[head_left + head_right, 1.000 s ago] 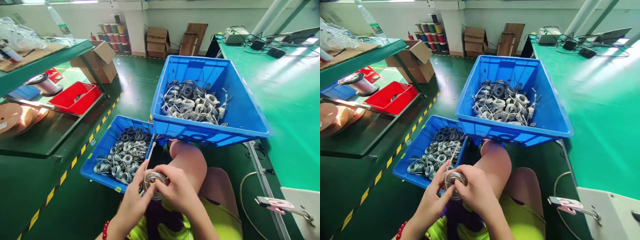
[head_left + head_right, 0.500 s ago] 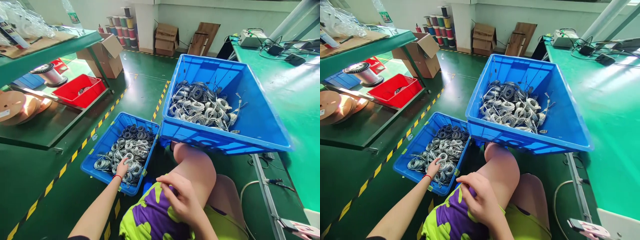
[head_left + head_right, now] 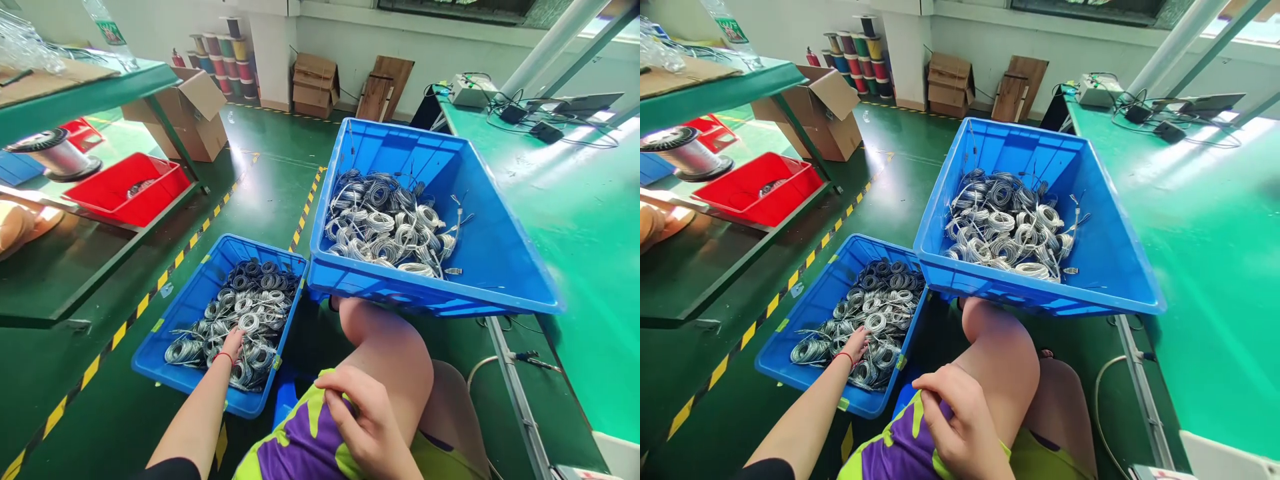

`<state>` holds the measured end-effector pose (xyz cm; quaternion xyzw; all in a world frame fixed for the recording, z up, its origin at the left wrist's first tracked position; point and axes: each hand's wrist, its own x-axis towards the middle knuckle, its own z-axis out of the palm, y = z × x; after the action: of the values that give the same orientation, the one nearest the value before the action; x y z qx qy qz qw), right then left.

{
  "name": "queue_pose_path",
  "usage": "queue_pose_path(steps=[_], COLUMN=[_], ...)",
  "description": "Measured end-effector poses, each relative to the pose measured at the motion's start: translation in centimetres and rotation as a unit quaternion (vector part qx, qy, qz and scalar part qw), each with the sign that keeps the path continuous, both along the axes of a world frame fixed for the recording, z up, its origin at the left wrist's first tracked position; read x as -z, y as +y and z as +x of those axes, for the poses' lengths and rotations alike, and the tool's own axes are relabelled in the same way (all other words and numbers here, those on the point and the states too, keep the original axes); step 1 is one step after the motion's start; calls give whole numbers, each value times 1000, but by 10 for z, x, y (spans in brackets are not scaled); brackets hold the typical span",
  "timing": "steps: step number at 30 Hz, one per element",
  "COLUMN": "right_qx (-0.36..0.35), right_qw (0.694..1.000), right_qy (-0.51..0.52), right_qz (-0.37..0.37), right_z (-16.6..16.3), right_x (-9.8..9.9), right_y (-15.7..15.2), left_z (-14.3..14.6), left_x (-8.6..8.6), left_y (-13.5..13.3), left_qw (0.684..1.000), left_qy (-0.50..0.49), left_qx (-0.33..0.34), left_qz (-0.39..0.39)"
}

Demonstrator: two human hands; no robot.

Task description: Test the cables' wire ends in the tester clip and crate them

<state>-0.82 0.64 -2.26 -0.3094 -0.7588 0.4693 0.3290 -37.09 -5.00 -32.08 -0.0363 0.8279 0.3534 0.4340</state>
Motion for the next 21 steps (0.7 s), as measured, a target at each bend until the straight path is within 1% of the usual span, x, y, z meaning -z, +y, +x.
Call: queue_pose_path(steps=[3,5,7,9,11,12,14,16,18,19,20,21], right_qx=[14,19,17,10,8,10,20,20,24,31,41,53], right_qw=[1000,1000,999,1000,1000,1000,999,998,997,995,993,990], right_qy=[10,8,0,-9,-5,6,29,54,79,94,111,130], right_qz=[-4,-21,-35,-27,-9,-3,0,0,-4,-10,-17,-25], right_z=[-12,-22,-31,-37,-41,-42,-43,-44,-47,-48,-50,-52], right_x=[-1,-1,1,5,11,14,23,32,42,46,50,52], right_y=[7,11,13,12,10,8,5,2,-1,-3,-4,-5], left_z=[13,21,25,22,15,12,11,21,47,65,86,109], left_x=[-18,-39,-68,-105,-152,-180,-241,-304,-361,-385,-405,-421], left_y=[-8,-5,8,29,53,66,96,131,174,199,225,251], left_qw=[1000,999,995,985,963,946,901,845,794,766,718,672], left_qy=[7,29,67,124,195,233,306,366,388,392,404,407], left_qx=[17,33,47,55,64,74,99,134,195,245,351,464], left_qz=[7,29,60,108,175,215,292,367,426,448,445,410])
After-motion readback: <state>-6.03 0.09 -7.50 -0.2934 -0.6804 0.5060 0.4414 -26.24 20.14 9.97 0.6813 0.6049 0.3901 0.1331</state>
